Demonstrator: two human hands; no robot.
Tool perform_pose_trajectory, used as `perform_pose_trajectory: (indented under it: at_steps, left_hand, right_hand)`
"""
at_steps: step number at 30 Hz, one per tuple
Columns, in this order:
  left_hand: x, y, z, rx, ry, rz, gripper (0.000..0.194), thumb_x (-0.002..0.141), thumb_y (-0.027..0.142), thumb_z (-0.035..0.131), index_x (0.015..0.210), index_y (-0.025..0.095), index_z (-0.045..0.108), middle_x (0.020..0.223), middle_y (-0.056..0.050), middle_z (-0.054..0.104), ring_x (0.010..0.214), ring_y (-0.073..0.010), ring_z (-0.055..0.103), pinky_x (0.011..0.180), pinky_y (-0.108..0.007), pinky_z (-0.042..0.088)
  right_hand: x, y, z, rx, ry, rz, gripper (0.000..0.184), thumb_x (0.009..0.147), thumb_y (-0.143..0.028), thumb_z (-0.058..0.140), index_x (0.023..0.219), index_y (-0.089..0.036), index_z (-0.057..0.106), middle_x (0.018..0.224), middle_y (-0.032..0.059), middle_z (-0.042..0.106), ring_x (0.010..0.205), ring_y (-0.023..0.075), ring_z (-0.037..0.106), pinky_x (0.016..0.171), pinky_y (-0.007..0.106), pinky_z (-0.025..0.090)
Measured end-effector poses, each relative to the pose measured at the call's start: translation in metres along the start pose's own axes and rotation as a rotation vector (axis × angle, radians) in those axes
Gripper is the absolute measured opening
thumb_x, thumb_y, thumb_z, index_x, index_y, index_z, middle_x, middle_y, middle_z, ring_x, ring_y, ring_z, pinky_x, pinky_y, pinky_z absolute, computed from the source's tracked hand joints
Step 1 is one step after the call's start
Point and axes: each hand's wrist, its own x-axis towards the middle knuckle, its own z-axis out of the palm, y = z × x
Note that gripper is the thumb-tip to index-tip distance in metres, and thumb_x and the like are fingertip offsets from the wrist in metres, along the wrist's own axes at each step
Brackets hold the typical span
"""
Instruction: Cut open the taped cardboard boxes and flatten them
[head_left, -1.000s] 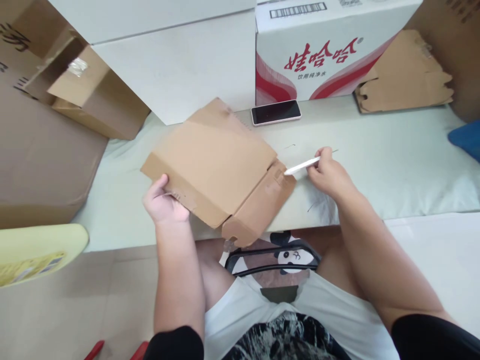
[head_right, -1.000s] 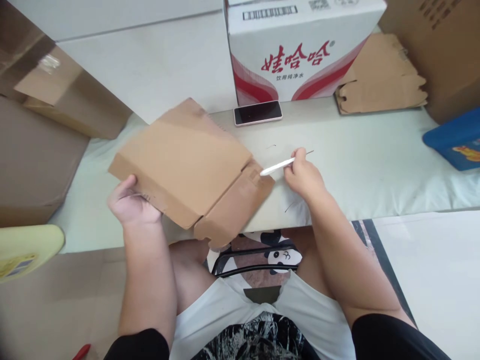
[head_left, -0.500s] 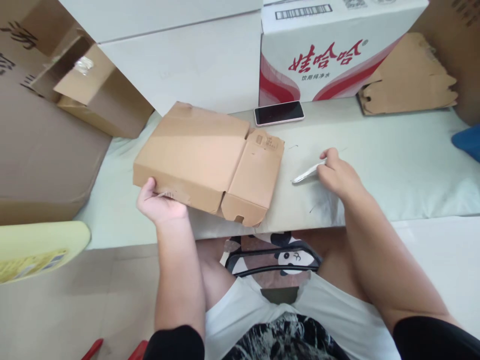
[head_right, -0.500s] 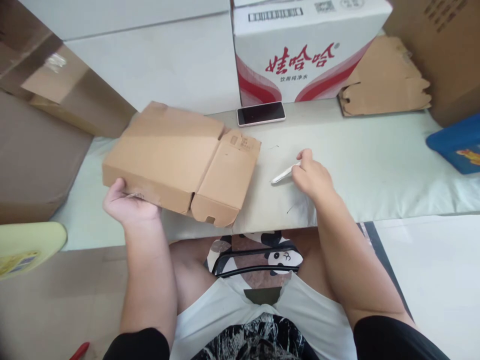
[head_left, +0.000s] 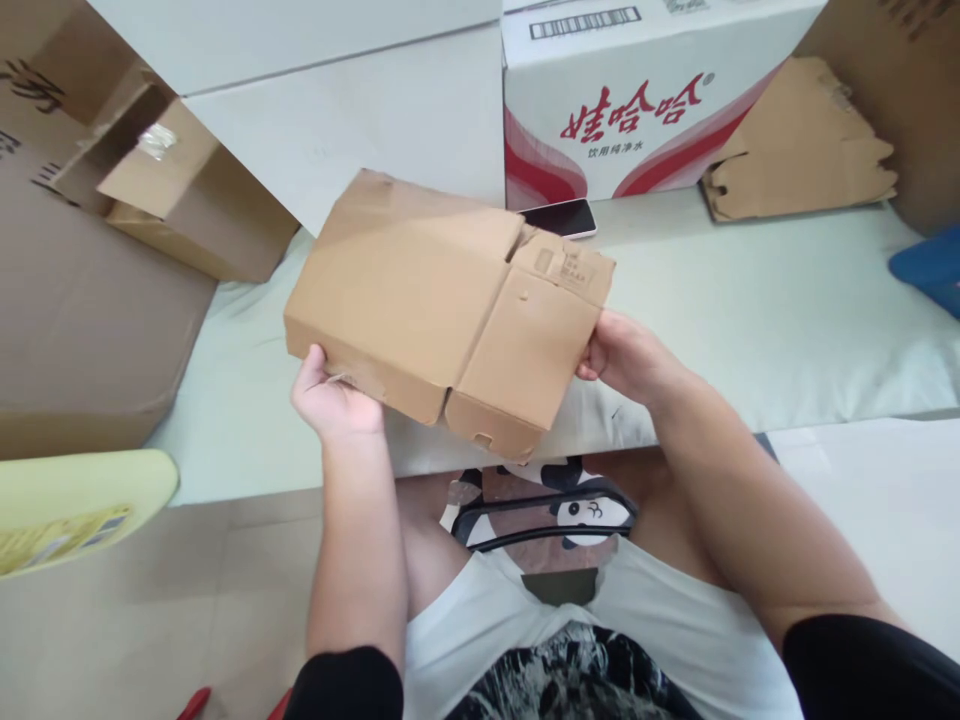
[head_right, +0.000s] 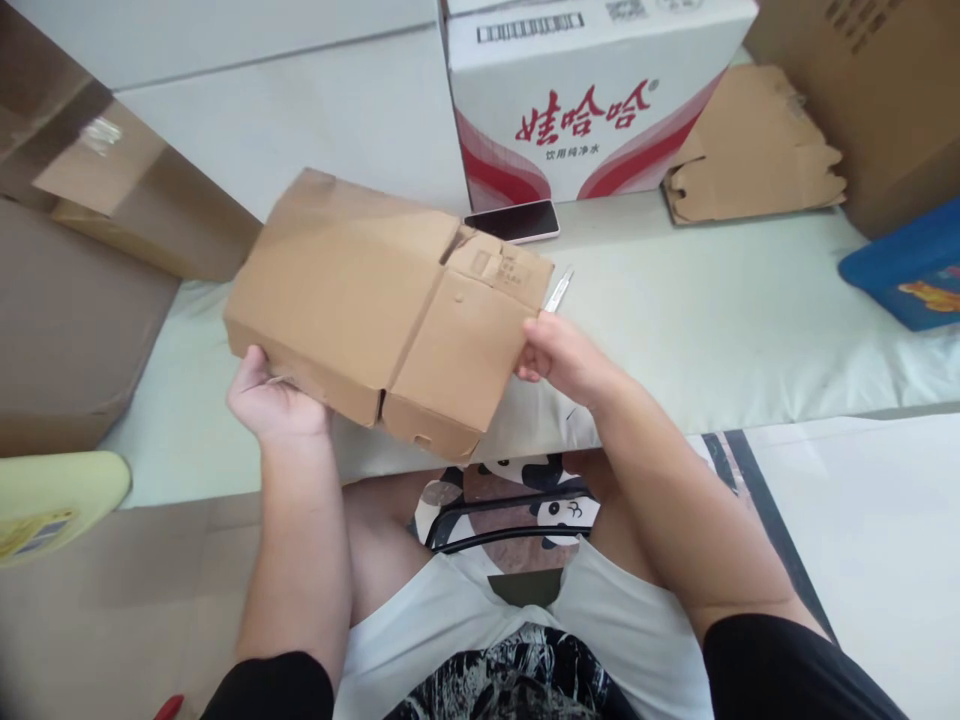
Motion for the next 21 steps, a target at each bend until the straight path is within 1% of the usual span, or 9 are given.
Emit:
perform_pose_trajectory:
  at_steps: [3,6,8,11,13,14,16,18,21]
  left_hand:
    - [-0.004,-0.002,0.008,-0.007,-0.006,0.003,0.018,0.082,0.027,0.055,0.093,0.021,0.067,0.102,-0.007,0.080,0.127,-0.0235,0.068,0.113,-0.038,0.053]
    - [-0.006,-0.002,0.010,0.017,-0.030,0.040,0.023,0.077,0.030,0.056,0.097,0.023,0.065,0.113,-0.006,0.077,0.129,-0.0240,0.066,0.111,-0.037,0.054]
    - [-0.008,-0.002,0.010,0.009,0.011,0.066,0.029,0.078,0.038,0.054,0.102,0.024,0.062,0.125,-0.007,0.073,0.133,-0.0249,0.062,0.108,-0.038,0.055]
    - [-0.011,-0.001,0.008,-0.004,0.073,0.003,0.034,0.083,0.050,0.047,0.109,0.030,0.056,0.147,-0.005,0.060,0.143,-0.0246,0.054,0.102,-0.041,0.056]
    - [-0.014,0.000,0.007,-0.003,0.070,-0.050,0.032,0.084,0.053,0.045,0.108,0.034,0.053,0.156,-0.001,0.052,0.148,-0.0231,0.050,0.100,-0.041,0.056]
    - [-0.015,0.001,0.008,-0.003,0.061,-0.062,0.031,0.084,0.054,0.044,0.107,0.034,0.052,0.157,0.000,0.050,0.148,-0.0226,0.049,0.100,-0.041,0.056]
    - [-0.018,0.002,0.010,-0.013,0.060,-0.071,0.030,0.084,0.055,0.043,0.103,0.033,0.051,0.157,0.000,0.050,0.148,-0.0227,0.049,0.099,-0.040,0.056]
    - [-0.020,0.002,0.014,-0.028,0.079,-0.081,0.030,0.085,0.054,0.042,0.103,0.032,0.052,0.154,-0.001,0.052,0.146,-0.0226,0.051,0.098,-0.039,0.056]
    - [-0.024,0.000,0.022,-0.035,0.074,-0.094,0.031,0.086,0.054,0.041,0.102,0.031,0.053,0.152,-0.003,0.055,0.144,-0.0234,0.052,0.097,-0.038,0.056]
  right_hand:
    - [0.004,0.013,0.019,-0.006,0.094,-0.030,0.048,0.066,-0.058,0.086,0.086,-0.020,0.064,0.062,-0.0043,0.054,0.048,0.0066,0.036,0.042,0.023,0.027]
    - [0.005,0.019,0.027,0.006,0.181,-0.071,0.049,0.064,-0.058,0.085,0.088,-0.020,0.064,0.066,-0.0032,0.058,0.046,0.0060,0.036,0.039,0.023,0.025]
    - [0.003,0.017,0.027,0.015,0.223,-0.117,0.052,0.063,-0.061,0.085,0.087,-0.019,0.063,0.068,-0.0018,0.061,0.044,0.0055,0.036,0.037,0.024,0.023]
    - [-0.002,0.005,0.016,0.031,0.327,-0.226,0.056,0.063,-0.065,0.084,0.086,-0.022,0.057,0.068,-0.0047,0.056,0.042,0.0038,0.033,0.035,0.023,0.021]
    - [-0.007,-0.006,0.000,0.060,0.494,-0.371,0.056,0.066,-0.064,0.083,0.090,-0.024,0.052,0.071,-0.0067,0.054,0.043,0.0033,0.033,0.035,0.021,0.022]
    - [-0.011,-0.012,-0.011,0.080,0.619,-0.462,0.054,0.069,-0.063,0.081,0.092,-0.025,0.049,0.075,-0.0069,0.054,0.043,0.0033,0.034,0.035,0.021,0.024]
    - [-0.019,-0.026,-0.036,0.100,0.920,-0.638,0.043,0.081,-0.056,0.073,0.094,-0.027,0.044,0.083,-0.0062,0.057,0.044,0.0032,0.037,0.035,0.020,0.028]
    - [-0.029,-0.040,-0.065,0.049,1.188,-0.751,0.025,0.094,-0.045,0.059,0.094,-0.028,0.041,0.091,-0.0051,0.060,0.044,0.0032,0.041,0.036,0.020,0.032]
    - [-0.048,-0.057,-0.115,-0.022,1.301,-0.780,0.008,0.098,-0.030,0.049,0.094,-0.030,0.043,0.100,-0.0052,0.062,0.044,0.0038,0.046,0.037,0.021,0.038]
